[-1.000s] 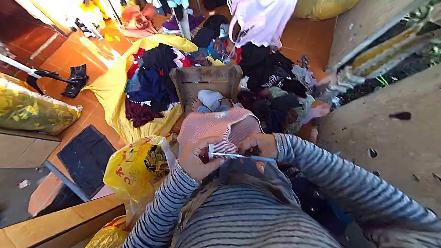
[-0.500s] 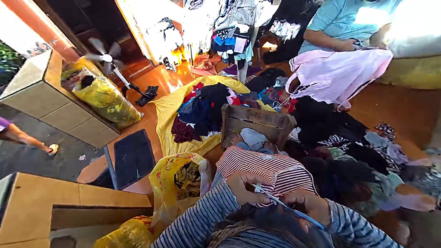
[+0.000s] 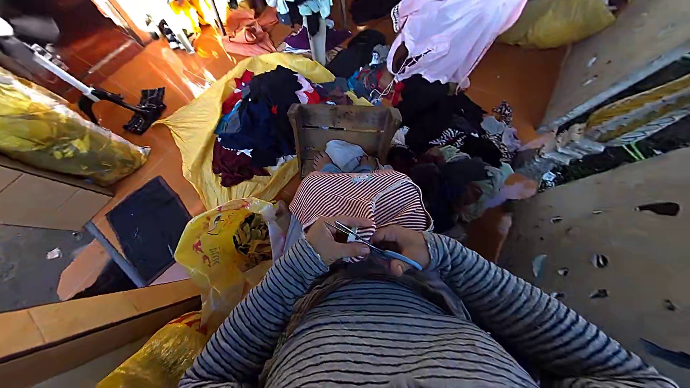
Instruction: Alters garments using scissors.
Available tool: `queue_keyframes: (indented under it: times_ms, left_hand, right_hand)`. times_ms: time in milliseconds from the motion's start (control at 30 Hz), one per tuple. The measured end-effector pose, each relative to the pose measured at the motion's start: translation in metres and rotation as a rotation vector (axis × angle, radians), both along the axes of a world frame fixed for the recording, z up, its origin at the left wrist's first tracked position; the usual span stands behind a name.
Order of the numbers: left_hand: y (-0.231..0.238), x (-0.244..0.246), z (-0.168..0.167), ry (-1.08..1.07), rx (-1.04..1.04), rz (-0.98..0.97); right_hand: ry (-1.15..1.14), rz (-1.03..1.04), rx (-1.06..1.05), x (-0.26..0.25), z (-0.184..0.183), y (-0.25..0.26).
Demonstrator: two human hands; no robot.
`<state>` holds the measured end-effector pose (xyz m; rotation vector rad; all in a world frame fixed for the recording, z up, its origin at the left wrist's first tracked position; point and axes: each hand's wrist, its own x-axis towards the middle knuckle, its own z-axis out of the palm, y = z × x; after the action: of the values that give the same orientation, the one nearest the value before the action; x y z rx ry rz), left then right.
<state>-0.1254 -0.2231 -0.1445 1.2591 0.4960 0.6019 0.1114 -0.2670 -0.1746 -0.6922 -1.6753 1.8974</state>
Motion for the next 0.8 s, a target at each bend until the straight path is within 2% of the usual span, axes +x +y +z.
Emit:
queue_keyframes:
  times_ms: [400,467,533,600,667,733,800]
  left_hand:
    - [-0.002,-0.004,-0.002,0.073,-0.042,-0.041]
    - [0.0,-0.008,-0.008,0.034,-0.021,-0.06]
    - [0.001,-0.014,-0.016,0.002,-0.013,-0.024]
    - [-0.004,-0.016,-0.013,0.102,-0.172,0.102]
    - [-0.016,-0.012,-0.01,0.297,-0.361,0.205]
    - [-0.027,-0.009,-0.014,0.389,-0.485,0.19]
    - [-0.034,-0.007,-0.023,0.386,-0.502,0.196]
  right_hand:
    - [0.146,-0.067,0.021,-0.01,-0.021,-0.009]
    - [0.222,-0.008,0.055,-0.01,-0.025,-0.01]
    - [0.299,-0.039,0.066,-0.005,-0.023,-0.018]
    - [0.324,-0.123,0.027,0.006,-0.013,-0.029]
    - [0.33,-0.184,0.006,0.019,-0.01,-0.042]
    - [0.303,-0.28,0.007,0.029,-0.014,-0.054]
    - [0.193,-0.483,-0.009,0.03,-0.02,-0.064]
